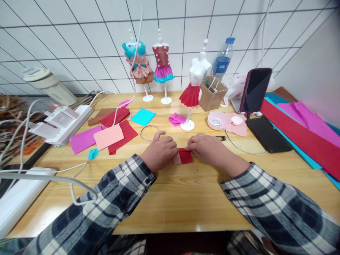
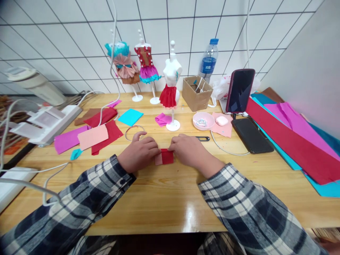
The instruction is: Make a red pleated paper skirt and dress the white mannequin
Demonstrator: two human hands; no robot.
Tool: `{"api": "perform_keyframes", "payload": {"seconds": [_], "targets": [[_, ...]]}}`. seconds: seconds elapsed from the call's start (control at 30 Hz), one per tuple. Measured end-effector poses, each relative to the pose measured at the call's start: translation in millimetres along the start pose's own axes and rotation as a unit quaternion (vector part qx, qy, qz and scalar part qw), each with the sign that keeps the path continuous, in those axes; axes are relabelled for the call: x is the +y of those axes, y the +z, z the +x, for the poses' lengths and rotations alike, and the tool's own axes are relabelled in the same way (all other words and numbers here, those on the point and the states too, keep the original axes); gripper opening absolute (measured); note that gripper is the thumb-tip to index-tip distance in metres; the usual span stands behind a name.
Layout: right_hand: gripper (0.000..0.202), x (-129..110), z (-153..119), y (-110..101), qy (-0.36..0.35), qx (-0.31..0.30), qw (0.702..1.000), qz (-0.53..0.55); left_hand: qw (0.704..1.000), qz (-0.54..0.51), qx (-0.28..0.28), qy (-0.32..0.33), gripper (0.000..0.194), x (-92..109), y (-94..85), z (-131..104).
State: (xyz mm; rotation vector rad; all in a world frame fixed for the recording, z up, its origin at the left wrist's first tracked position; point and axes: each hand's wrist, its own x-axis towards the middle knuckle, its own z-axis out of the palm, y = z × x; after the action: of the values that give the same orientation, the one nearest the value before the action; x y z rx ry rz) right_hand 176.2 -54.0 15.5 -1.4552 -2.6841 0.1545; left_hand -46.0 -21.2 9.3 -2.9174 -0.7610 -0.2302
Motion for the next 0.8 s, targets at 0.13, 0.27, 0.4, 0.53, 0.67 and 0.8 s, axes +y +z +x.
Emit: {"api": "perform_keyframes", "payload": {"seconds": [0.13,0.27,0.4,0.53,0.67,0.8], "targets": [[0.032,0.2,-2.1,-8.5,0.003,-0.029,1.0,-0.002,1.0,-0.002,-0.014,0.016,0.015,-4.3,-5.9,1.5],[0.033,1.4,-1.3,-9.8,0.025,-0.051,0.998,0.025,0.999,-0.016,-0.032,0.023,0.013,-6.9,-11.1,1.6],[0.037,11.2,-0.1,0.1,0.045,-0.034,0.99,0.131,0.999,-0.024,-0.036,0.023,0.015,-8.3,-11.4,2.0],[0.036,21.8,2.3,8.6,0.091,0.022,0.967,0.237,0.997,-0.063,-0.037,0.024,0.021,-12.2,-13.5,1.5],[0.027,21.3,3.3,8.5,0.075,0.047,0.973,0.213,0.994,-0.096,-0.043,0.019,0.024,-14.5,-14.7,0.5],[0.02,16.2,2.0,6.5,0.045,0.036,0.987,0.149,0.992,-0.125,-0.024,-0.01,0.027,-15.7,-6.3,1.6]]}}
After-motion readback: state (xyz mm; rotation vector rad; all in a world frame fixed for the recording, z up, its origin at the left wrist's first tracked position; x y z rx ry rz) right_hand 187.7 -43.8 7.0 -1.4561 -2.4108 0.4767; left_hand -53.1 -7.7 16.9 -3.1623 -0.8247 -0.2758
